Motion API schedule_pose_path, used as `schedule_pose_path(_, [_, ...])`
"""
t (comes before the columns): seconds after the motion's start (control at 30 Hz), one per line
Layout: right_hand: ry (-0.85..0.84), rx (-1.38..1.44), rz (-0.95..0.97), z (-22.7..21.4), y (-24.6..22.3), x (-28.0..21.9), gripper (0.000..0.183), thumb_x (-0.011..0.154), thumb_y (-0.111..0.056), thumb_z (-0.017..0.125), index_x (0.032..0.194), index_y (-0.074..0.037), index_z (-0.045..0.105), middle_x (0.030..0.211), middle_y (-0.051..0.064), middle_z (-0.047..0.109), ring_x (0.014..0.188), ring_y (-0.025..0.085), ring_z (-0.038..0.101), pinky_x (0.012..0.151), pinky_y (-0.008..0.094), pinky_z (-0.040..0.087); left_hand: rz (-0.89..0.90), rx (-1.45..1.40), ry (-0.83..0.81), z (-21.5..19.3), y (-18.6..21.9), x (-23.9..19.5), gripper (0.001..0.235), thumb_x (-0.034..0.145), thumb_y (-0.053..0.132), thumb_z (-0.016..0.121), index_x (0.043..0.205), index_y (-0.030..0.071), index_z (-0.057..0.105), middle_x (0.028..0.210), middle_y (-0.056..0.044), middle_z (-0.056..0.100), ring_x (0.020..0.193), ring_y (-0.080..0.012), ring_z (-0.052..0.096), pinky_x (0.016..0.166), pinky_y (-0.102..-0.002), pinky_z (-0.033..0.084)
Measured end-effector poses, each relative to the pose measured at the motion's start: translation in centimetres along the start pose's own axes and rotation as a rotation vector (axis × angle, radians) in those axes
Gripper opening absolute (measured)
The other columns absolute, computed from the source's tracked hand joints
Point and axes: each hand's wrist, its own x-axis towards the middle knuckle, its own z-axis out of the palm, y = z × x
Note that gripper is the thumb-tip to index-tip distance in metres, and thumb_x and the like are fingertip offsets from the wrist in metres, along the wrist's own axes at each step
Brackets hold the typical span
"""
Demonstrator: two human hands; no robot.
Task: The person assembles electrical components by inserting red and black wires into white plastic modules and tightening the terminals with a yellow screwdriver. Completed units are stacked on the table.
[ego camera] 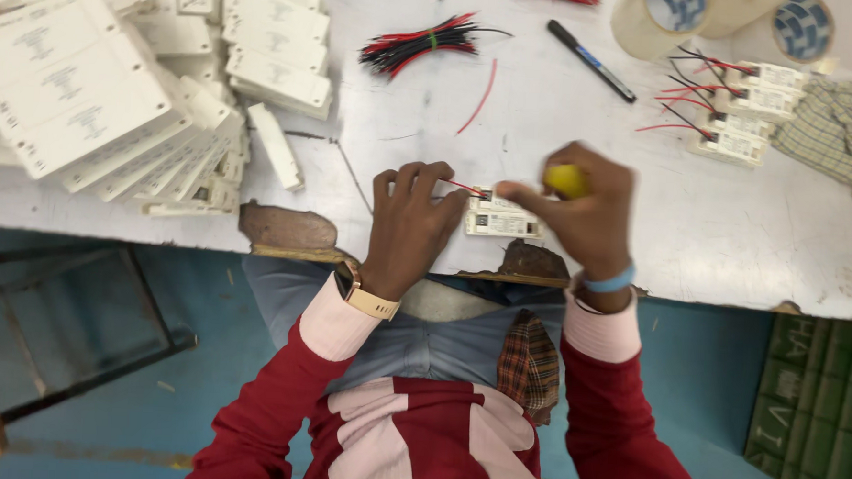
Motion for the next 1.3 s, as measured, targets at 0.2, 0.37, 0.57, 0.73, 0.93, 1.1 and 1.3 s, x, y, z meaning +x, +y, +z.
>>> schedule_pose_path(0.2, [-0.069, -0.294, 0.144, -0.7, 4.3, -2.4, 0.021, 0.08, -0.02, 0.09, 0.098, -0.014, 0.083, 0.083, 0.007, 0.065, 0.072, 0.025, 0.065, 0.065, 0.036, 0.05, 0.046, -0.041, -0.02, 1.1, 0.0, 0.5, 0.033, 0.084, 0.008, 0.074, 0.117, 0.013, 0.076, 0.128, -0.008, 0.064, 0.124, -0.0302, 0.056, 0.105, -0.051, 0.037])
schedule_pose_path(0.37, [0.283, -0.481, 0.233, -7.3, 9.8, -5.4, 0.018, 0.085, -0.016, 0.087, 0.102, -0.013, 0.082, 0.094, 0.006, 0.068, 0.082, 0.025, 0.068, 0.073, 0.037, 0.054, -0.02, -0.19, -0.043, 0.9, -0.6, 0.5, 0.032, 0.095, 0.012, 0.074, 0.127, 0.013, 0.074, 0.132, -0.006, 0.065, 0.126, -0.027, 0.056, 0.11, -0.049, 0.038])
schedule_pose_path(0.57, [0.328, -0.466, 0.279, -12.1, 12.5, -7.6, 0.037, 0.076, -0.012, 0.091, 0.111, -0.01, 0.079, 0.114, 0.012, 0.067, 0.093, 0.026, 0.07, 0.08, 0.037, 0.056, 0.069, -0.167, -0.142, 0.1, 0.0, 0.8, 0.044, 0.084, 0.035, 0.079, 0.122, 0.014, 0.073, 0.129, -0.003, 0.065, 0.125, -0.026, 0.054, 0.113, -0.053, 0.03])
schedule_pose_path(0.73, [0.278, -0.333, 0.303, -13.2, 13.2, -8.2, 0.049, 0.072, -0.002, 0.09, 0.119, -0.009, 0.077, 0.12, 0.011, 0.068, 0.102, 0.025, 0.071, 0.087, 0.033, 0.059, 0.101, -0.132, -0.174, 0.0, 0.5, 1.0, 0.044, 0.082, 0.042, 0.078, 0.117, 0.016, 0.074, 0.13, -0.002, 0.065, 0.126, -0.025, 0.054, 0.116, -0.053, 0.026])
schedule_pose_path(0.93, [0.45, -0.454, 0.124, -15.6, 16.6, -4.8, 0.049, 0.074, 0.001, 0.093, 0.119, 0.0, 0.072, 0.12, 0.015, 0.067, 0.105, 0.029, 0.069, 0.086, 0.035, 0.058, 0.084, -0.086, -0.171, 0.3, 0.7, 1.0, 0.04, 0.085, 0.039, 0.077, 0.117, 0.015, 0.074, 0.129, -0.001, 0.065, 0.125, -0.0242, 0.054, 0.116, -0.052, 0.027])
schedule_pose_path(1.1, [0.415, -0.439, 0.126, -15.8, 20.8, -0.7, 0.045, 0.072, 0.002, 0.094, 0.112, 0.001, 0.073, 0.119, 0.016, 0.067, 0.103, 0.029, 0.069, 0.085, 0.037, 0.059, 0.079, -0.106, -0.16, 0.3, 0.6, 1.0, 0.041, 0.084, 0.039, 0.077, 0.117, 0.014, 0.074, 0.128, -0.002, 0.065, 0.124, -0.0236, 0.055, 0.116, -0.052, 0.026])
schedule_pose_path(1.3, [0.508, -0.429, 0.158, -14.4, 22.8, -0.5, 0.044, 0.074, -0.001, 0.094, 0.112, 0.001, 0.072, 0.119, 0.015, 0.064, 0.103, 0.029, 0.069, 0.085, 0.036, 0.059, 0.065, -0.106, -0.152, 0.7, 0.5, 0.8, 0.041, 0.085, 0.039, 0.077, 0.117, 0.014, 0.073, 0.128, -0.002, 0.065, 0.124, -0.0236, 0.055, 0.116, -0.052, 0.026])
